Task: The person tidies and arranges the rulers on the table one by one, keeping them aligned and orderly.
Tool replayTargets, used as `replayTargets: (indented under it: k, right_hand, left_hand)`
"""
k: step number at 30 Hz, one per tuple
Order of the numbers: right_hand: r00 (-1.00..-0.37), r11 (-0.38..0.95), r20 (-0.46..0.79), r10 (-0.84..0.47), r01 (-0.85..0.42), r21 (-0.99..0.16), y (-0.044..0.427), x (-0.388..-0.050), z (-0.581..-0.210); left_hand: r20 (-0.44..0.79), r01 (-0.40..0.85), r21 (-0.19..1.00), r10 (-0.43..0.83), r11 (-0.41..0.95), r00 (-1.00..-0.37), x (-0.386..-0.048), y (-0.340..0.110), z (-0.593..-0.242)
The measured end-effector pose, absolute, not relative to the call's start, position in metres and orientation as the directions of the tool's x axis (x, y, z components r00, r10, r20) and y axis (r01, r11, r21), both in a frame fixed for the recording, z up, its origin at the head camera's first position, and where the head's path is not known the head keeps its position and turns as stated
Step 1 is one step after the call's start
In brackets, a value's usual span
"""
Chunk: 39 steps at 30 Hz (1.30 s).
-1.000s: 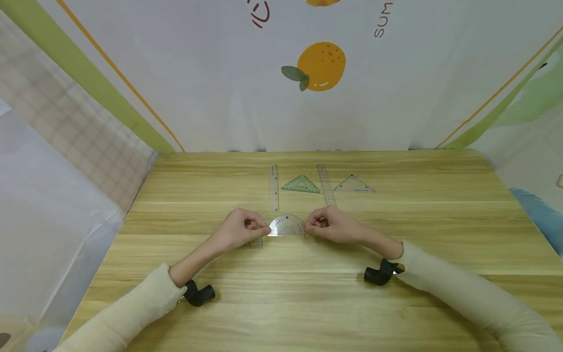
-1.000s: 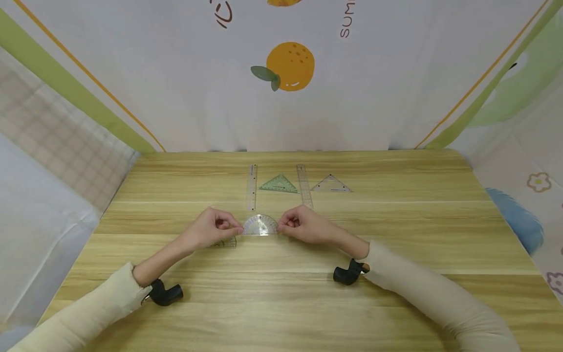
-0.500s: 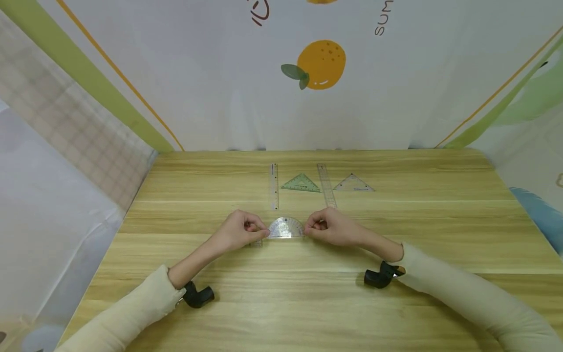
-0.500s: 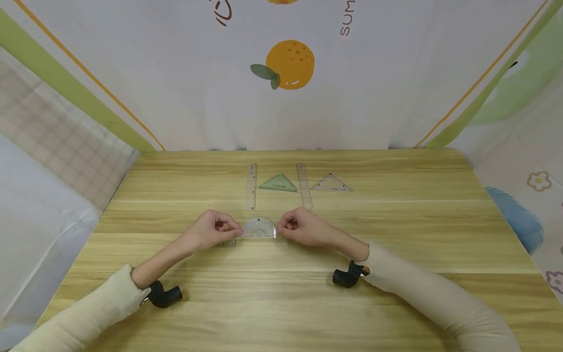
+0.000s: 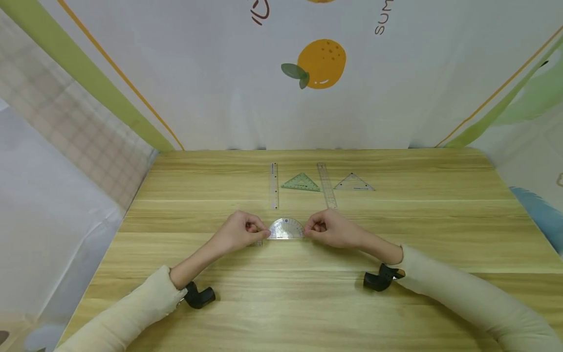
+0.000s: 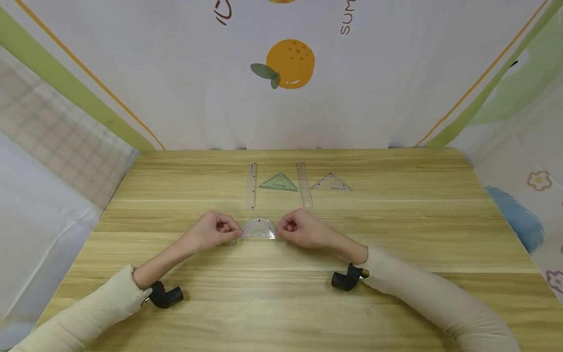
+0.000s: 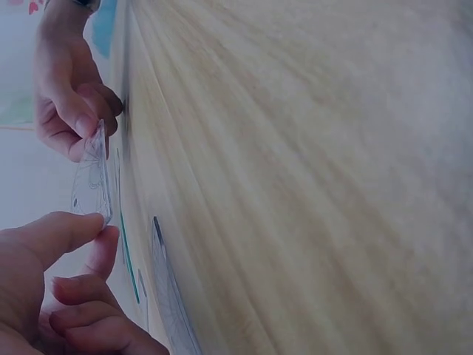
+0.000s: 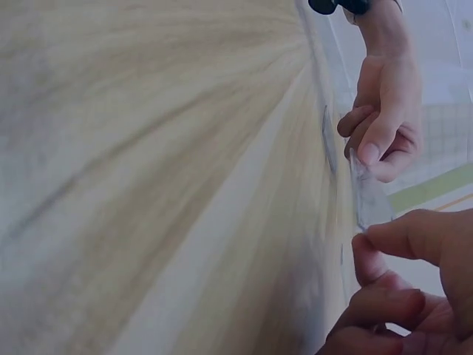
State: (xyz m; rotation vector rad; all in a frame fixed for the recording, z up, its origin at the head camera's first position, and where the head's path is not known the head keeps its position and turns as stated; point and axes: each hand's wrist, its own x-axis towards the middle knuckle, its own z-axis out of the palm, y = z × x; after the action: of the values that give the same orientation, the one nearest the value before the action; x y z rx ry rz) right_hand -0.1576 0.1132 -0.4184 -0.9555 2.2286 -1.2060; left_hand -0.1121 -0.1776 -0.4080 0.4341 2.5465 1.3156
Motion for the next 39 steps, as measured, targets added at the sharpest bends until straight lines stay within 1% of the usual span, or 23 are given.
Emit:
replayTargets:
  k: [6,17,22,39]
  right_hand:
    - [-0.668,0.392,-0.039,-0.744,-0.388,-0.834,0.1113,-0.1560,-0.4172]
    - [-0.647,0.401,-0.016,-0.763,-0.453,-0.796,0.1085,-0.1554,-0.4178]
    - [-0.648,0.401,-0.019,-0.761,-0.448,-0.799,0.1071,-0.1548,-0.4178]
    - [-0.654,0.408,-0.022,-0.756,-0.445,-0.797,0.1054,-0.1538,-0.4168]
  left_hand:
    - [-0.104,0.124,0.808,0.347,0.576,-0.932,-0.1108,-0.1759,-0.4075]
    - [-0.101,0.140,0.792,0.353,0.594,-0.930,-0.1082,-0.1754,-0.4096]
    - [-0.119,0.117,0.784,0.333,0.610,-0.935,-0.1076,-0.1746,-0.4088]
    - [-0.119,0.120,0.771,0.327,0.625,-0.938,-0.1073,-0.1742,-0.4102]
